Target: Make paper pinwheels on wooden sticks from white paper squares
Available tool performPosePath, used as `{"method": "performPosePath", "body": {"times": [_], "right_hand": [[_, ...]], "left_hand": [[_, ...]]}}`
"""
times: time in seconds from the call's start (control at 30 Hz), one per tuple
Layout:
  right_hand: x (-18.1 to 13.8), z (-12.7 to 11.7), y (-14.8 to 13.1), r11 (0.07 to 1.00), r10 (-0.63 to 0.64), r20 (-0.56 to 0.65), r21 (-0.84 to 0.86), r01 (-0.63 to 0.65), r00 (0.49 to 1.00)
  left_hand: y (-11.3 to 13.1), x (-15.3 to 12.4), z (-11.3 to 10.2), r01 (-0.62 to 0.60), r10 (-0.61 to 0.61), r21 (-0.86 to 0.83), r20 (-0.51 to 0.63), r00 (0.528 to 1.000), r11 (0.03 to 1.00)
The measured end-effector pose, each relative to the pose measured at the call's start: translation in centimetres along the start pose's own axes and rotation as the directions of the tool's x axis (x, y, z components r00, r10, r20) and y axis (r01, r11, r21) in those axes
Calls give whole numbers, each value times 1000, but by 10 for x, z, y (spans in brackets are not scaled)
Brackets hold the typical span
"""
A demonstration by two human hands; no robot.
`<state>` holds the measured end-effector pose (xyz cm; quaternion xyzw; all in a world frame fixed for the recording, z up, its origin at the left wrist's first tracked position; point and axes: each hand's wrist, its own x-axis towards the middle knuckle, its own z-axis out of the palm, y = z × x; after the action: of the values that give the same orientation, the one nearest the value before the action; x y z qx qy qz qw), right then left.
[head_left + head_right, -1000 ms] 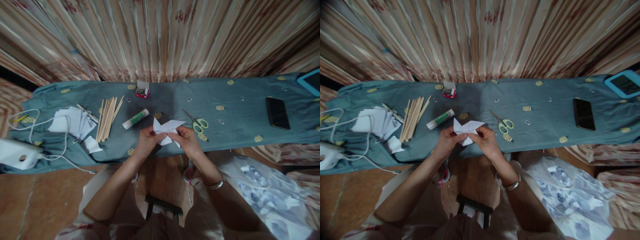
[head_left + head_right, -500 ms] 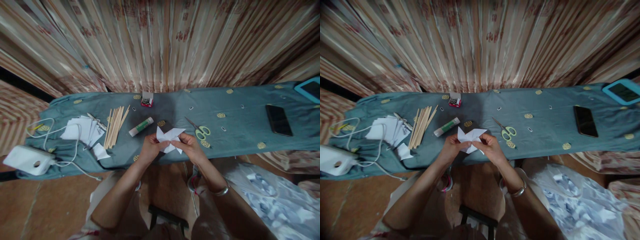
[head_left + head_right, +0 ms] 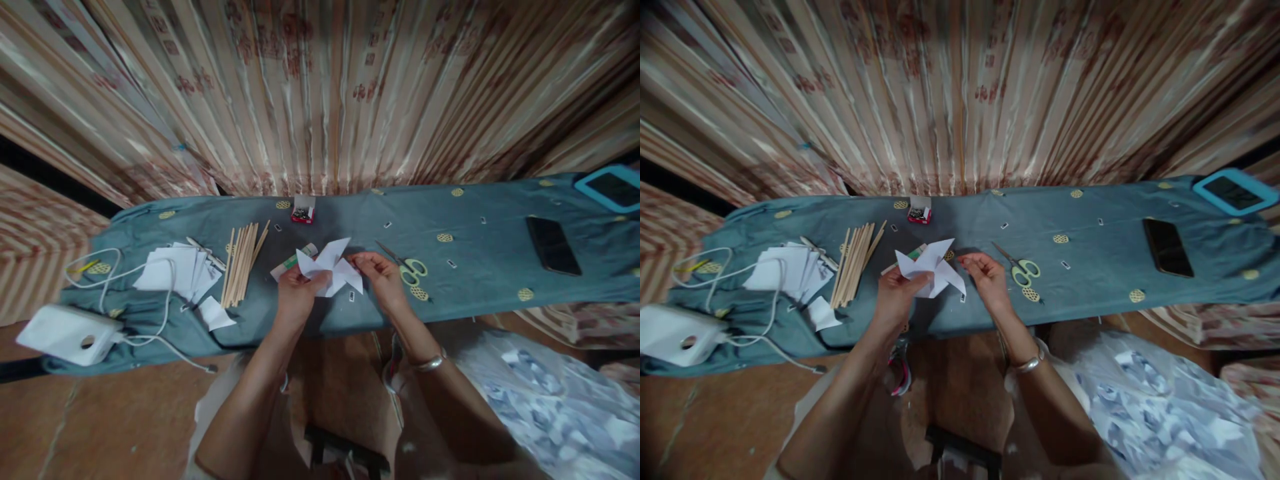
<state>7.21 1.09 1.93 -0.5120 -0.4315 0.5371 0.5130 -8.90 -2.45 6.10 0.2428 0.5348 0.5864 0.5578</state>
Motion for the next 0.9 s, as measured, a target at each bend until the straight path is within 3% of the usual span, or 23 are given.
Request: {"method": "performPosePath", "body": {"times": [0.17,0.23,0.27,0.3,0.33,0.4,0.5,0.6,0.9], "right_hand": [[31,35,-1,945,-208,64,-244,218,976],[50,51,-8,832,-365,130,-398,386,922],[60,60,-11,728,-433,187,-504,464,882],[71,68,-15,614,-473,249,-595,519,845],[82,77,-18,578,-484,271,-615,536,832],[103,92,-22,532,-484,316,-634,561,816],[125,108,-22,317,-373,475,-742,591,797],[137,115,-20,183,-270,539,-785,592,798],[161,118,-19,20,-182,706,-693,721,684]], "left_hand": [[15,11,-17,-135,129,-57,-102,986,989],[18,12,-23,-163,154,-74,-123,981,984],[19,12,-25,-160,150,-78,-123,981,984],[20,12,-27,-150,139,-83,-120,983,985],[21,11,-28,-132,122,-87,-115,986,987],[20,9,-29,-103,93,-94,-110,990,990],[18,7,-29,-86,74,-102,-115,991,991],[17,6,-27,-67,52,-114,-129,990,991],[16,3,-24,-39,26,-98,-132,991,994]]}}
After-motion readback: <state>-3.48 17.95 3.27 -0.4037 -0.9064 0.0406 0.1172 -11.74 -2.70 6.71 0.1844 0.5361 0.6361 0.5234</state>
